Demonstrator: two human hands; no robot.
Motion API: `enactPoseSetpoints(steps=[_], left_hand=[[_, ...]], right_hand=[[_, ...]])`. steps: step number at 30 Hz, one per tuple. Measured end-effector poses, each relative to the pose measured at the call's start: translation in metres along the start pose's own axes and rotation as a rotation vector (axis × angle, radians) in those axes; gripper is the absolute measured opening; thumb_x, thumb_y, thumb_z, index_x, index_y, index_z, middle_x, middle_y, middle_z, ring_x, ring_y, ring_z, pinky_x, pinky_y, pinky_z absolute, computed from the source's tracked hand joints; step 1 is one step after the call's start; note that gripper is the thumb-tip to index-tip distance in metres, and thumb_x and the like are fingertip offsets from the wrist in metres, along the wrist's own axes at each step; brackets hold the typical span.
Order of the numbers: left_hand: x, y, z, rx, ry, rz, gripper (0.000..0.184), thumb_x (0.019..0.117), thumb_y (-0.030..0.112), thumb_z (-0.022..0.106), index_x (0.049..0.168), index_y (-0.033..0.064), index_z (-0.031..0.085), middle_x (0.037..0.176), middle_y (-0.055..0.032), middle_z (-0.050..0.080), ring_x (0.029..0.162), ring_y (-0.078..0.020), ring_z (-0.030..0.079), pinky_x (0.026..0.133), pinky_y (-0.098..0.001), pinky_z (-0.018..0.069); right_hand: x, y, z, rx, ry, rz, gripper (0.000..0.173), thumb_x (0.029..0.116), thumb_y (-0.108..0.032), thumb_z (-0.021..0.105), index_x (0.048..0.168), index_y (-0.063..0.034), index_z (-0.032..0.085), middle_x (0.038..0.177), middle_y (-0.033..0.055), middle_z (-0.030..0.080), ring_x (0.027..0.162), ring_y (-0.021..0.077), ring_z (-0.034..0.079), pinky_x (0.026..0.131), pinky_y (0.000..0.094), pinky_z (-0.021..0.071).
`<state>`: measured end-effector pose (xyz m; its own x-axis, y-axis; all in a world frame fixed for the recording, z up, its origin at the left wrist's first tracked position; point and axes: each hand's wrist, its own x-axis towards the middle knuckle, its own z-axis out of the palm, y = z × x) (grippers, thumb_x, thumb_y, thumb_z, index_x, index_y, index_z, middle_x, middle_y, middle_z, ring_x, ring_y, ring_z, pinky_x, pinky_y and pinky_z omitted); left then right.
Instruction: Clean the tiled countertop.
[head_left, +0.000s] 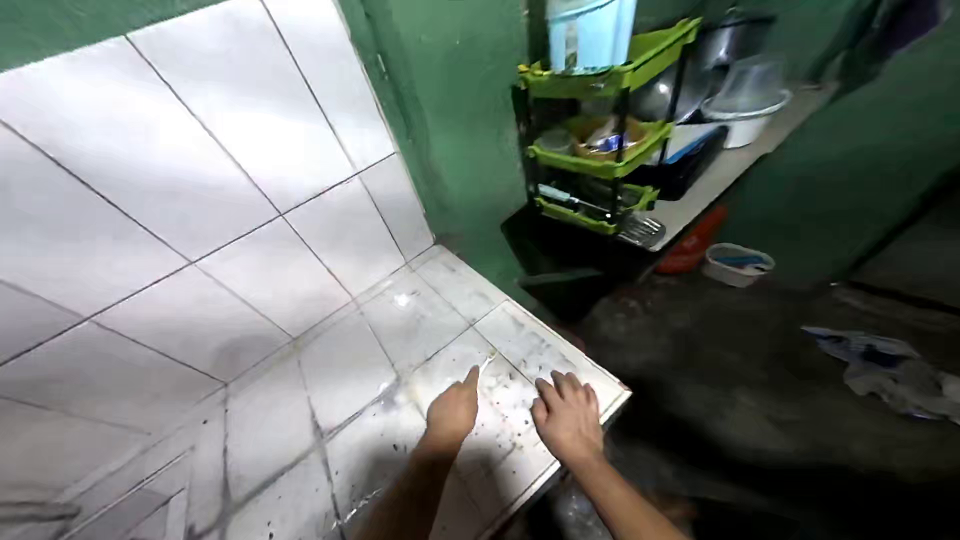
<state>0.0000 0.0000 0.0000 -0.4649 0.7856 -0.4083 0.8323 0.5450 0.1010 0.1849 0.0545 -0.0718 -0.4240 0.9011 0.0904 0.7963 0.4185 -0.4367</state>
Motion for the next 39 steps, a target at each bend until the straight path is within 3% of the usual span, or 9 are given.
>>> enactPoseSetpoints(steps=[5, 12, 20, 24, 26, 28, 34, 37, 39], left_hand=[[0.05, -0.015, -0.021, -0.039, 0.045, -0.088, 0.056, 0.1104, 0.022, 0.037, 0.164, 0.0306, 0.024, 0.127, -0.0191, 0.068, 0.113, -0.0414, 0.068, 0.091, -0.0628, 0.0548], [-0.014, 0.008, -0.001, -0.075, -0.112, 0.112, 0.056, 0.111, 0.022, 0.039, 0.163, 0.0342, 0.024, 0.114, -0.02, 0.07, 0.105, -0.0383, 0.069, 0.088, -0.0565, 0.0559], [0.095, -0.018, -0.04, -0.021, 0.0, -0.068, 0.064, 0.1079, 0.018, 0.041, 0.165, 0.0359, 0.018, 0.122, -0.0194, 0.07, 0.11, -0.0422, 0.069, 0.087, -0.0647, 0.0549], [0.046, -0.001, -0.023, -0.021, -0.071, -0.038, 0.062, 0.1104, 0.023, 0.036, 0.165, 0.0374, 0.011, 0.117, -0.0172, 0.072, 0.108, -0.0371, 0.07, 0.089, -0.0591, 0.0563], [0.018, 0.001, -0.013, -0.038, -0.054, 0.072, 0.06, 0.1103, 0.02, 0.039, 0.165, 0.0333, 0.019, 0.11, -0.0182, 0.072, 0.102, -0.0366, 0.071, 0.087, -0.0558, 0.0569], [0.023, -0.006, -0.015, -0.007, -0.056, 0.107, 0.057, 0.1113, 0.021, 0.037, 0.164, 0.0348, 0.022, 0.111, -0.0175, 0.072, 0.104, -0.0367, 0.071, 0.088, -0.0558, 0.0563], [0.11, -0.02, -0.055, -0.005, 0.007, -0.133, 0.064, 0.1085, 0.017, 0.04, 0.164, 0.038, 0.017, 0.124, -0.0188, 0.07, 0.111, -0.0419, 0.068, 0.088, -0.0644, 0.0548], [0.089, -0.013, -0.041, -0.043, -0.023, -0.1, 0.062, 0.1098, 0.021, 0.037, 0.165, 0.0359, 0.013, 0.122, -0.0189, 0.07, 0.111, -0.0399, 0.069, 0.089, -0.0619, 0.0553], [0.046, -0.006, -0.029, -0.125, -0.051, -0.001, 0.057, 0.1114, 0.024, 0.036, 0.165, 0.0345, 0.019, 0.119, -0.0202, 0.07, 0.11, -0.0391, 0.069, 0.092, -0.0591, 0.0543]], right_hand=[[-0.001, 0.006, 0.012, -0.034, 0.14, -0.066, 0.04, 0.1002, -0.034, 0.049, 0.128, -0.0172, 0.073, 0.144, 0.0144, 0.061, 0.141, 0.0395, 0.05, 0.116, 0.064, 0.0329], [-0.002, 0.006, 0.015, -0.023, 0.203, -0.102, 0.046, 0.0997, -0.036, 0.044, 0.125, -0.0143, 0.074, 0.141, 0.0182, 0.062, 0.137, 0.0434, 0.052, 0.113, 0.0665, 0.0343], [0.0, 0.008, 0.017, -0.022, 0.208, -0.09, 0.049, 0.099, -0.039, 0.041, 0.124, -0.0145, 0.075, 0.141, 0.0179, 0.062, 0.137, 0.0428, 0.052, 0.114, 0.0659, 0.0331], [0.0, 0.009, 0.019, -0.007, 0.217, -0.095, 0.05, 0.0992, -0.04, 0.04, 0.124, -0.0139, 0.074, 0.141, 0.0182, 0.062, 0.138, 0.0428, 0.052, 0.115, 0.0663, 0.0322], [0.001, 0.009, 0.018, -0.002, 0.232, -0.107, 0.049, 0.099, -0.039, 0.041, 0.122, -0.0128, 0.075, 0.139, 0.0192, 0.063, 0.136, 0.0439, 0.053, 0.113, 0.0675, 0.034], [0.001, 0.009, 0.018, -0.004, 0.232, -0.108, 0.049, 0.0988, -0.039, 0.041, 0.122, -0.0127, 0.075, 0.139, 0.0191, 0.063, 0.135, 0.0441, 0.054, 0.112, 0.0677, 0.0347], [0.004, 0.009, 0.021, -0.004, 0.264, -0.104, 0.05, 0.0992, -0.039, 0.039, 0.122, -0.0152, 0.076, 0.139, 0.0177, 0.064, 0.136, 0.0426, 0.054, 0.113, 0.0662, 0.035], [0.002, 0.009, 0.021, -0.004, 0.281, -0.104, 0.051, 0.0992, -0.04, 0.038, 0.122, -0.015, 0.076, 0.138, 0.0174, 0.065, 0.135, 0.0422, 0.055, 0.113, 0.0656, 0.0351], [0.002, 0.009, 0.021, 0.005, 0.299, -0.118, 0.05, 0.0986, -0.039, 0.038, 0.12, -0.0144, 0.077, 0.136, 0.0182, 0.066, 0.133, 0.0437, 0.056, 0.111, 0.0662, 0.0362]])
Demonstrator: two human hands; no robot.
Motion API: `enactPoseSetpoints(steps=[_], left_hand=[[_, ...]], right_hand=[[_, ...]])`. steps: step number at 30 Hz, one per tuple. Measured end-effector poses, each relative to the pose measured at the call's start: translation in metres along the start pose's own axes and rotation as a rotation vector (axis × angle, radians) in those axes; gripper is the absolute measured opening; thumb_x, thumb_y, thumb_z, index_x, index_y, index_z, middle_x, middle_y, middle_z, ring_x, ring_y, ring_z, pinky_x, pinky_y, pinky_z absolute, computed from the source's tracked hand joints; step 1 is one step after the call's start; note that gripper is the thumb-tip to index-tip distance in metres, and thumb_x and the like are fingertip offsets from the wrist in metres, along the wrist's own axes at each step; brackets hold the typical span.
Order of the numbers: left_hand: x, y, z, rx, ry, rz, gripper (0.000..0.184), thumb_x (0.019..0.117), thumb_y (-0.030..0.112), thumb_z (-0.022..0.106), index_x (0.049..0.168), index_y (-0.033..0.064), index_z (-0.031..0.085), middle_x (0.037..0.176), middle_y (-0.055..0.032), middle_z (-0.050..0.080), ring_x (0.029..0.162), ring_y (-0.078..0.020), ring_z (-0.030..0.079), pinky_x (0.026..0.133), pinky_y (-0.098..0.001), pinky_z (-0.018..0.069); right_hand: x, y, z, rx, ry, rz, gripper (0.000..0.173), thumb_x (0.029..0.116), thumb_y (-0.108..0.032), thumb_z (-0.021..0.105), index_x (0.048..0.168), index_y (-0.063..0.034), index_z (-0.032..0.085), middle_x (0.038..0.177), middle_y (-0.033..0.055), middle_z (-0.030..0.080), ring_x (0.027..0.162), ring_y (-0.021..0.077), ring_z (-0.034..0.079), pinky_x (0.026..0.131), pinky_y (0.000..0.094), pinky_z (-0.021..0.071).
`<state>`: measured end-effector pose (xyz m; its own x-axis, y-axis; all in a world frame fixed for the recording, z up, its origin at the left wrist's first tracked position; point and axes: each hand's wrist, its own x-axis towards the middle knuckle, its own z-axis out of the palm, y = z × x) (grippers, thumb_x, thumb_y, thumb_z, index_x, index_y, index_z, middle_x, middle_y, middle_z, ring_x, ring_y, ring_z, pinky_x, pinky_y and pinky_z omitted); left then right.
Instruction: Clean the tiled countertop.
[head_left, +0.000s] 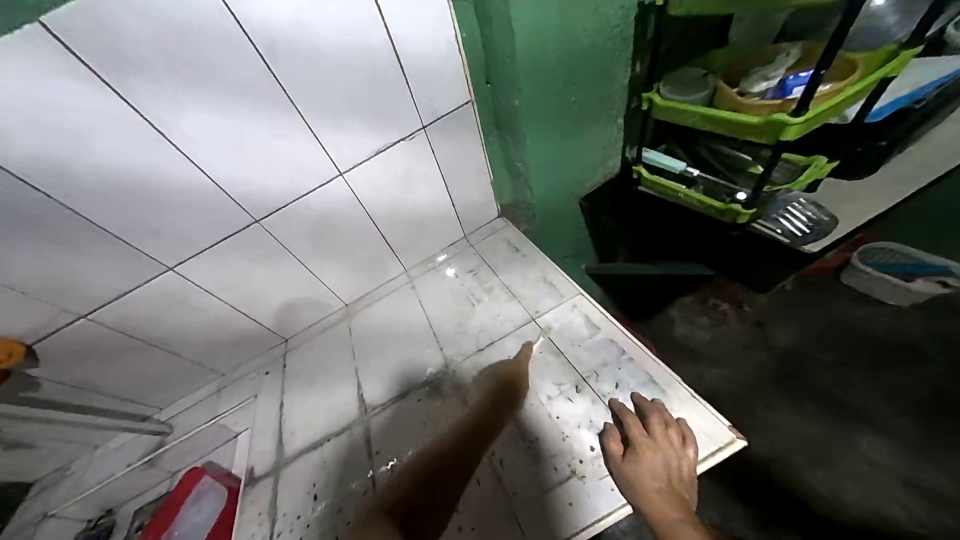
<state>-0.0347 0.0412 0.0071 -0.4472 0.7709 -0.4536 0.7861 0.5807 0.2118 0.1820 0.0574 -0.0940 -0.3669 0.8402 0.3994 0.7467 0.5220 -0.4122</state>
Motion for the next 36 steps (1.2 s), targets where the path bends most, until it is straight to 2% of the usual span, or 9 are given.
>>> enactPoseSetpoints(steps=[3, 10, 12, 17, 19, 24, 27, 31, 36], left_hand=[[-0.021, 0.004, -0.006, -0.003, -0.094, 0.089, 0.056, 0.1119, 0.019, 0.036, 0.164, 0.0314, 0.022, 0.122, -0.0226, 0.068, 0.112, -0.0393, 0.068, 0.096, -0.0574, 0.0527], [0.108, -0.031, -0.057, 0.059, 0.105, -0.152, 0.059, 0.1084, 0.021, 0.039, 0.164, 0.0345, 0.023, 0.125, -0.0186, 0.069, 0.113, -0.0409, 0.068, 0.088, -0.0637, 0.0545], [0.102, -0.028, -0.05, 0.049, 0.085, -0.148, 0.059, 0.1086, 0.02, 0.038, 0.164, 0.0336, 0.022, 0.123, -0.0189, 0.069, 0.112, -0.0407, 0.068, 0.088, -0.0634, 0.0551], [0.021, -0.01, -0.018, 0.085, 0.007, 0.052, 0.056, 0.1111, 0.021, 0.036, 0.164, 0.0329, 0.022, 0.115, -0.019, 0.072, 0.106, -0.0368, 0.071, 0.091, -0.0561, 0.0558], [0.031, -0.016, -0.021, 0.128, 0.004, 0.084, 0.057, 0.1106, 0.021, 0.037, 0.164, 0.035, 0.023, 0.115, -0.018, 0.072, 0.105, -0.0362, 0.071, 0.09, -0.0565, 0.0561], [0.112, -0.024, -0.059, 0.104, 0.074, -0.101, 0.061, 0.1075, 0.019, 0.04, 0.164, 0.0364, 0.022, 0.123, -0.0194, 0.07, 0.112, -0.0423, 0.068, 0.088, -0.0654, 0.0538], [0.098, -0.016, -0.044, 0.074, 0.06, -0.087, 0.064, 0.1069, 0.018, 0.041, 0.165, 0.0327, 0.017, 0.119, -0.0198, 0.071, 0.109, -0.0411, 0.069, 0.086, -0.0629, 0.0556], [0.033, 0.011, -0.023, 0.087, -0.054, 0.058, 0.06, 0.1111, 0.018, 0.038, 0.165, 0.0325, 0.017, 0.117, -0.0212, 0.07, 0.109, -0.0387, 0.069, 0.093, -0.0571, 0.0543], [0.105, -0.015, -0.05, 0.156, 0.06, -0.044, 0.062, 0.1077, 0.019, 0.04, 0.163, 0.0386, 0.022, 0.121, -0.0194, 0.07, 0.11, -0.0417, 0.069, 0.087, -0.0638, 0.0551]], right_hand=[[0.001, 0.0, 0.0, 0.005, 0.019, -0.017, 0.049, 0.0982, -0.038, 0.04, 0.12, -0.0134, 0.077, 0.136, 0.0201, 0.066, 0.131, 0.0461, 0.057, 0.109, 0.0678, 0.0374], [-0.001, 0.004, 0.001, -0.003, -0.033, -0.007, 0.047, 0.0991, -0.04, 0.043, 0.123, -0.015, 0.075, 0.14, 0.021, 0.063, 0.134, 0.0468, 0.054, 0.112, 0.0663, 0.034], [-0.005, 0.004, 0.0, -0.004, -0.021, 0.003, 0.048, 0.0998, -0.041, 0.042, 0.121, -0.0155, 0.076, 0.138, 0.0201, 0.064, 0.134, 0.0459, 0.054, 0.113, 0.0666, 0.0339], [-0.003, 0.002, 0.001, -0.003, 0.009, -0.001, 0.05, 0.0996, -0.042, 0.039, 0.12, -0.0157, 0.077, 0.136, 0.0192, 0.065, 0.133, 0.0444, 0.056, 0.112, 0.0667, 0.0347], [-0.005, 0.001, 0.0, -0.01, -0.002, 0.003, 0.051, 0.0995, -0.041, 0.038, 0.12, -0.0154, 0.077, 0.136, 0.0192, 0.066, 0.133, 0.0444, 0.056, 0.111, 0.0664, 0.0352], [-0.002, 0.001, -0.001, -0.018, -0.014, 0.004, 0.05, 0.0993, -0.041, 0.04, 0.12, -0.0148, 0.077, 0.137, 0.0204, 0.065, 0.133, 0.0456, 0.056, 0.111, 0.067, 0.0356], [-0.004, 0.002, -0.001, -0.022, -0.02, 0.004, 0.05, 0.0995, -0.041, 0.039, 0.121, -0.0153, 0.076, 0.137, 0.0191, 0.065, 0.133, 0.0435, 0.056, 0.111, 0.0658, 0.0356], [-0.002, 0.0, 0.0, -0.012, -0.001, 0.003, 0.05, 0.0992, -0.041, 0.039, 0.119, -0.0145, 0.077, 0.135, 0.0201, 0.066, 0.132, 0.0446, 0.057, 0.11, 0.0667, 0.036], [-0.002, 0.002, -0.001, -0.031, -0.024, 0.011, 0.049, 0.0995, -0.042, 0.04, 0.121, -0.0174, 0.077, 0.137, 0.0175, 0.065, 0.133, 0.0427, 0.056, 0.112, 0.0648, 0.0361]])
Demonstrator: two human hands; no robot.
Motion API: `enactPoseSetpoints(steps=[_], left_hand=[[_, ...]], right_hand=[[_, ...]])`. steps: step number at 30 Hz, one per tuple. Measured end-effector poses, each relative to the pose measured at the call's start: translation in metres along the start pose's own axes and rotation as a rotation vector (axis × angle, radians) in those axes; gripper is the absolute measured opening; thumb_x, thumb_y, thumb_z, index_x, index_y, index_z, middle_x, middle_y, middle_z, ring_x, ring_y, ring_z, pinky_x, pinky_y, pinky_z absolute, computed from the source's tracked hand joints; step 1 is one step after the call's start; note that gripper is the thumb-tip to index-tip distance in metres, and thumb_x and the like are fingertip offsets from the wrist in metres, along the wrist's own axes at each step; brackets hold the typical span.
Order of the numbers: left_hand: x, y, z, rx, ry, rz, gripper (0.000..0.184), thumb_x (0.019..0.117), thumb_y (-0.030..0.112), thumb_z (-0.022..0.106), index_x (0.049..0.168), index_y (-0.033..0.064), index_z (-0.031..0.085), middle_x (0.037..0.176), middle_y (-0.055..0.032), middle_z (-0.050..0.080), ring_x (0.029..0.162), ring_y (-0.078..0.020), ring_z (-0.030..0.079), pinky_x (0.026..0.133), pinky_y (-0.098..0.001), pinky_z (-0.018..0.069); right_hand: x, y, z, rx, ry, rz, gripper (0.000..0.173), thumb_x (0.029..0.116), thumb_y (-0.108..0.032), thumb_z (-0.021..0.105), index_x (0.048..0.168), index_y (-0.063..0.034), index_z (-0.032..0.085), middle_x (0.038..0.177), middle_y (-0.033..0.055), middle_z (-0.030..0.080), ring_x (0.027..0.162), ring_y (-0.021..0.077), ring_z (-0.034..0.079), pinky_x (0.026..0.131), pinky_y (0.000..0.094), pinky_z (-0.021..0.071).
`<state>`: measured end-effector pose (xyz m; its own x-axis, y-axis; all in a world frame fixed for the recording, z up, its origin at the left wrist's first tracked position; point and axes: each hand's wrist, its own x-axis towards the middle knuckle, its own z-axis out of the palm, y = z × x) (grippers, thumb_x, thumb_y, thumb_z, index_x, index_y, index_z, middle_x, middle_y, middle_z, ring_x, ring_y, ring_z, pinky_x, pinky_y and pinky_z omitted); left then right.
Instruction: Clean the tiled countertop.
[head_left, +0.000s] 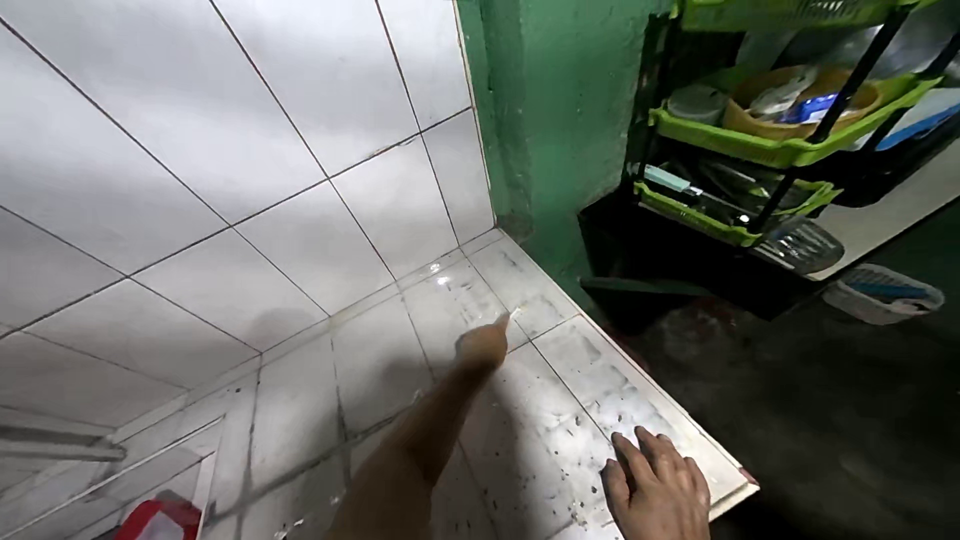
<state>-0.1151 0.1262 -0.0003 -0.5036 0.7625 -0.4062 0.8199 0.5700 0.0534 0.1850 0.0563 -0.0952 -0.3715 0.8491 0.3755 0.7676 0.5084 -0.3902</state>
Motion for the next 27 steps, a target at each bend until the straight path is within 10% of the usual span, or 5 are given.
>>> enactPoseSetpoints(steps=[4, 10, 17, 27], left_hand=[[0.016, -0.001, -0.011, -0.061, 0.008, -0.096, 0.06, 0.1086, 0.019, 0.038, 0.164, 0.0325, 0.02, 0.124, -0.0202, 0.069, 0.113, -0.0421, 0.068, 0.088, -0.0636, 0.0545], [-0.077, 0.052, 0.021, -0.02, -0.166, 0.255, 0.057, 0.1119, 0.018, 0.035, 0.165, 0.0313, 0.019, 0.119, -0.0233, 0.069, 0.109, -0.0407, 0.069, 0.094, -0.0575, 0.0536], [0.02, 0.032, -0.007, -0.002, 0.012, -0.028, 0.061, 0.1084, 0.019, 0.041, 0.164, 0.0366, 0.022, 0.128, -0.0204, 0.068, 0.115, -0.0439, 0.066, 0.089, -0.0664, 0.0536], [-0.043, 0.078, 0.019, 0.07, -0.096, 0.199, 0.054, 0.1121, 0.028, 0.033, 0.163, 0.0406, 0.02, 0.123, -0.018, 0.07, 0.112, -0.0409, 0.068, 0.09, -0.0635, 0.0543]], right_hand=[[-0.002, 0.0, 0.001, -0.002, 0.016, 0.005, 0.048, 0.1, -0.041, 0.04, 0.12, -0.0185, 0.077, 0.137, 0.0162, 0.066, 0.134, 0.0419, 0.056, 0.112, 0.0635, 0.0368], [-0.001, -0.003, 0.001, 0.009, 0.045, 0.002, 0.047, 0.0988, -0.04, 0.041, 0.119, -0.0177, 0.078, 0.135, 0.0174, 0.067, 0.131, 0.0427, 0.058, 0.109, 0.0653, 0.0387], [0.0, -0.003, 0.001, 0.005, 0.045, 0.016, 0.044, 0.098, -0.038, 0.044, 0.118, -0.0181, 0.078, 0.135, 0.016, 0.067, 0.131, 0.042, 0.059, 0.11, 0.0659, 0.0393], [0.001, -0.003, 0.001, 0.004, 0.048, 0.03, 0.044, 0.0974, -0.038, 0.045, 0.119, -0.0203, 0.078, 0.136, 0.0121, 0.067, 0.132, 0.0395, 0.059, 0.111, 0.0642, 0.0404]])
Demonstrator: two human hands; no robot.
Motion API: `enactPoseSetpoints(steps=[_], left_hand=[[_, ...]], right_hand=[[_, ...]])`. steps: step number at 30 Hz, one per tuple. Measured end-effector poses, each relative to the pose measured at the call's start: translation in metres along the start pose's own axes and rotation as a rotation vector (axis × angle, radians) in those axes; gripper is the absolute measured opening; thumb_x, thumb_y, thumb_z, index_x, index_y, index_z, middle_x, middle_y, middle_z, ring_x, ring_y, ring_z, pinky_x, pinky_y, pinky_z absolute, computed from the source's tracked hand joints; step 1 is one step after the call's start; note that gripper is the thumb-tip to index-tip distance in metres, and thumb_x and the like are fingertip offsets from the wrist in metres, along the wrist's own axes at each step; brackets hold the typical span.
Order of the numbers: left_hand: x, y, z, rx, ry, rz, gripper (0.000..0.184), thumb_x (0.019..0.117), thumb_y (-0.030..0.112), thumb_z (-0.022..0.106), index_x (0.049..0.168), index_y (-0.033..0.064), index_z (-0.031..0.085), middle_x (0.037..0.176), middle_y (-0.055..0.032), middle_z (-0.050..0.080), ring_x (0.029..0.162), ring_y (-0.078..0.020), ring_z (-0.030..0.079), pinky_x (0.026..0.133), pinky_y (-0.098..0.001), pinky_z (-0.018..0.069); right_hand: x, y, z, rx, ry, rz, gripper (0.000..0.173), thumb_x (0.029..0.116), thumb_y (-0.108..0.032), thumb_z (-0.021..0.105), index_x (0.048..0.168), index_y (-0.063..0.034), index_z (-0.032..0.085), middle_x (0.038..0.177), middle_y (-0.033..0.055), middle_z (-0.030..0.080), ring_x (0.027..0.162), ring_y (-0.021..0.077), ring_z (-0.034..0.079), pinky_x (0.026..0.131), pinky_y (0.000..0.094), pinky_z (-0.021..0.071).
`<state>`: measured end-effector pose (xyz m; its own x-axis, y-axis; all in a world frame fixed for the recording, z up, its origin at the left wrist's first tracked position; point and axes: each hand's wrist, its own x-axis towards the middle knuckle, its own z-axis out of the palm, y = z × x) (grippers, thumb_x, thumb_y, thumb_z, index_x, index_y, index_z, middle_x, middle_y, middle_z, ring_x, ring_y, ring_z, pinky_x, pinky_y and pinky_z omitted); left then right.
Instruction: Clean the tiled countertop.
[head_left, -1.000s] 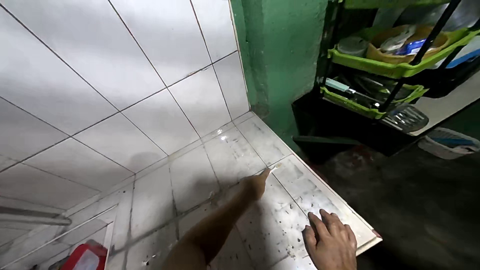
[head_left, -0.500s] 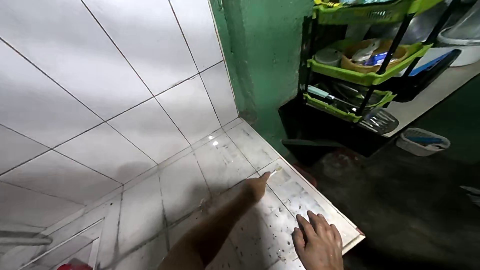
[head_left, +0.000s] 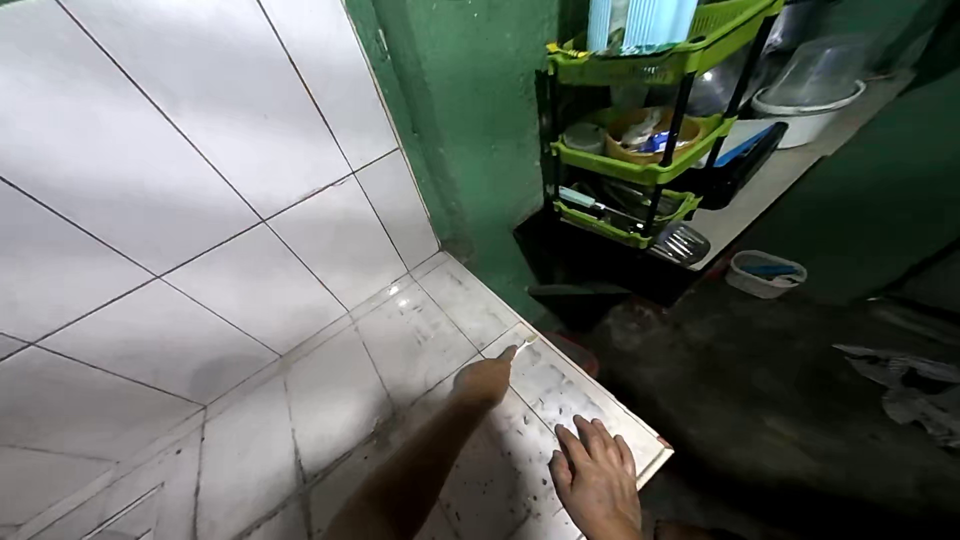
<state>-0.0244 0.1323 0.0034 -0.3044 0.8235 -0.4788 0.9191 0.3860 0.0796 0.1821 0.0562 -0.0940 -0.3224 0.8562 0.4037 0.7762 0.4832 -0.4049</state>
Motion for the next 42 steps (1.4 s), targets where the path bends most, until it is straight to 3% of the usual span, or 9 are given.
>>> enactPoseSetpoints(steps=[6, 10, 14, 22, 26, 29, 33, 36, 42], left_hand=[[0.022, -0.03, -0.016, -0.047, 0.066, -0.187, 0.063, 0.1082, 0.018, 0.042, 0.164, 0.0353, 0.02, 0.126, -0.0196, 0.068, 0.114, -0.0416, 0.067, 0.089, -0.0631, 0.0547], [-0.022, -0.003, 0.002, -0.002, 0.018, -0.039, 0.061, 0.1095, 0.02, 0.04, 0.164, 0.0358, 0.019, 0.119, -0.0191, 0.071, 0.107, -0.0413, 0.07, 0.087, -0.062, 0.0557], [-0.003, 0.0, 0.007, -0.035, 0.042, 0.027, 0.057, 0.1103, 0.025, 0.04, 0.163, 0.0384, 0.022, 0.122, -0.0193, 0.07, 0.109, -0.0428, 0.069, 0.089, -0.0645, 0.0541], [0.023, -0.064, -0.015, 0.01, 0.146, -0.24, 0.055, 0.1095, 0.023, 0.039, 0.163, 0.0183, 0.026, 0.133, -0.0262, 0.064, 0.123, -0.0452, 0.062, 0.1, -0.063, 0.0502], [-0.039, -0.014, 0.014, -0.008, 0.015, -0.099, 0.059, 0.1116, 0.025, 0.031, 0.167, 0.0224, 0.009, 0.133, -0.0247, 0.064, 0.122, -0.0436, 0.063, 0.1, -0.0624, 0.0504], [-0.069, 0.017, 0.039, 0.066, -0.036, 0.01, 0.056, 0.1131, 0.03, 0.027, 0.166, 0.0291, 0.011, 0.127, -0.0203, 0.069, 0.115, -0.0406, 0.068, 0.097, -0.0589, 0.0532], [-0.048, -0.029, 0.018, -0.037, 0.011, -0.036, 0.053, 0.1132, 0.034, 0.026, 0.165, 0.0267, 0.022, 0.138, -0.0234, 0.062, 0.126, -0.0445, 0.06, 0.103, -0.064, 0.0475], [-0.031, -0.058, 0.012, -0.085, 0.081, -0.141, 0.054, 0.1108, 0.026, 0.038, 0.164, 0.024, 0.026, 0.129, -0.0243, 0.066, 0.119, -0.045, 0.064, 0.098, -0.0642, 0.0497], [-0.085, 0.002, 0.047, -0.091, -0.04, -0.028, 0.054, 0.1133, 0.031, 0.027, 0.166, 0.0264, 0.015, 0.135, -0.0232, 0.063, 0.124, -0.0431, 0.062, 0.103, -0.0623, 0.0487]], right_hand=[[-0.001, 0.0, 0.002, -0.007, 0.008, -0.011, 0.044, 0.0972, -0.037, 0.043, 0.117, -0.0194, 0.079, 0.133, 0.0131, 0.069, 0.13, 0.0397, 0.06, 0.109, 0.0645, 0.0407], [0.001, -0.001, -0.001, 0.002, -0.009, -0.001, 0.043, 0.0961, -0.036, 0.046, 0.118, -0.0188, 0.078, 0.135, 0.0131, 0.068, 0.131, 0.0399, 0.059, 0.11, 0.0638, 0.0405], [0.002, -0.004, -0.007, 0.054, -0.09, 0.032, 0.036, 0.0948, -0.032, 0.06, 0.124, -0.0184, 0.076, 0.14, 0.0142, 0.065, 0.135, 0.0409, 0.056, 0.113, 0.0665, 0.0384], [0.011, -0.006, -0.03, 0.118, -0.398, 0.14, 0.041, 0.1014, -0.032, 0.053, 0.14, -0.0238, 0.065, 0.157, 0.0083, 0.05, 0.152, 0.0329, 0.036, 0.124, 0.0589, 0.0208], [0.004, -0.004, -0.017, 0.1, -0.196, 0.08, 0.038, 0.0994, -0.032, 0.053, 0.131, -0.0229, 0.072, 0.147, 0.0093, 0.06, 0.143, 0.0348, 0.049, 0.119, 0.0612, 0.0324], [0.004, -0.005, -0.017, 0.077, -0.214, 0.1, 0.038, 0.0989, -0.033, 0.053, 0.131, -0.0242, 0.072, 0.148, 0.007, 0.06, 0.144, 0.0332, 0.048, 0.119, 0.0598, 0.0312], [0.01, -0.007, -0.026, 0.089, -0.312, 0.129, 0.039, 0.101, -0.032, 0.052, 0.135, -0.0236, 0.069, 0.152, 0.0079, 0.056, 0.147, 0.0331, 0.044, 0.122, 0.0591, 0.0271], [0.012, -0.01, -0.029, 0.082, -0.355, 0.148, 0.04, 0.1009, -0.033, 0.051, 0.136, -0.0242, 0.069, 0.152, 0.0076, 0.056, 0.148, 0.0319, 0.042, 0.123, 0.0583, 0.0251], [0.009, -0.008, -0.024, 0.093, -0.333, 0.15, 0.041, 0.1018, -0.035, 0.048, 0.137, -0.0264, 0.068, 0.151, 0.0049, 0.057, 0.148, 0.029, 0.042, 0.124, 0.0575, 0.023]])
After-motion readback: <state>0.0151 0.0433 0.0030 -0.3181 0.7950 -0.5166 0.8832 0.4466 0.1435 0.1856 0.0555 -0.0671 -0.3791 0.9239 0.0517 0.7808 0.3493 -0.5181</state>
